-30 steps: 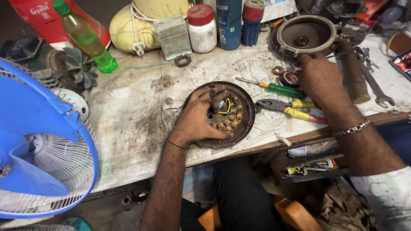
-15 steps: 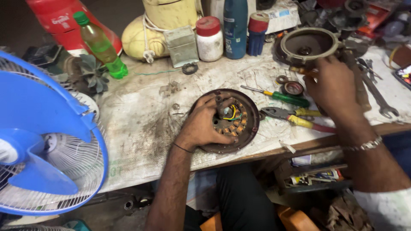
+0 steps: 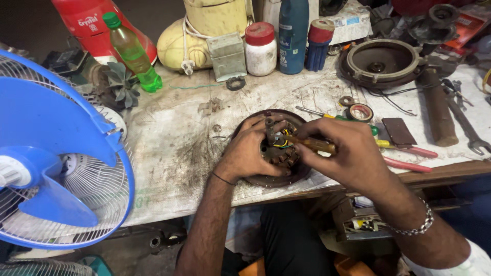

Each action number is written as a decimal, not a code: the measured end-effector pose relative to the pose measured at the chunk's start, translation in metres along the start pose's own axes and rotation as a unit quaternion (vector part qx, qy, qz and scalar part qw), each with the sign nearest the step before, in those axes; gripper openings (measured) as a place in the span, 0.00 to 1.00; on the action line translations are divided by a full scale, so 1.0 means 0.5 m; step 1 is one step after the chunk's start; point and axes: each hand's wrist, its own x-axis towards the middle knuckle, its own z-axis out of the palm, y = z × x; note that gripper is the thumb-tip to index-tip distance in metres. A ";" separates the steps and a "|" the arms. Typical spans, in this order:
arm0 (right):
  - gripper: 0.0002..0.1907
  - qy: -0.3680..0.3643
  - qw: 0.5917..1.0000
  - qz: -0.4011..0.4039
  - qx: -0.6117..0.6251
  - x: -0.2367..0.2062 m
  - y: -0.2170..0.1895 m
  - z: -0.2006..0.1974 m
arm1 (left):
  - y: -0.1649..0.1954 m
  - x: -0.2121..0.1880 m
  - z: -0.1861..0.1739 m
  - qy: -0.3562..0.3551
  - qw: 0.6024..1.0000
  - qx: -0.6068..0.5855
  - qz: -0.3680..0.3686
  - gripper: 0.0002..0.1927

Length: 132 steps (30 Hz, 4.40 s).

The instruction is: The person works on a disassembled fan motor, adjusting wires and components within the stator. They then separate the rotor and stator, clean the stator housing, and apply lubricant to the bearing area.

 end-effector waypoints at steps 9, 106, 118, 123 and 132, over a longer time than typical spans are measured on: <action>0.12 -0.040 0.986 -0.122 -0.104 0.019 -0.032 0.003 | 0.010 0.007 -0.003 -0.001 0.999 -0.006 -0.035 0.55; 0.24 0.069 0.994 -0.009 -0.078 -0.053 0.033 0.025 | 0.003 -0.002 -0.013 -0.010 0.999 0.025 -0.030 0.55; 0.14 0.108 0.986 -0.044 -0.121 -0.057 -0.011 0.089 | 0.001 -0.005 -0.018 -0.014 0.999 0.010 -0.039 0.54; 0.13 0.088 0.991 -0.032 -0.091 -0.056 -0.005 0.091 | 0.002 -0.006 -0.019 -0.024 0.998 0.011 -0.054 0.54; 0.13 0.087 0.994 -0.034 -0.050 -0.054 0.009 0.103 | 0.002 -0.006 -0.017 -0.024 0.998 0.008 -0.055 0.54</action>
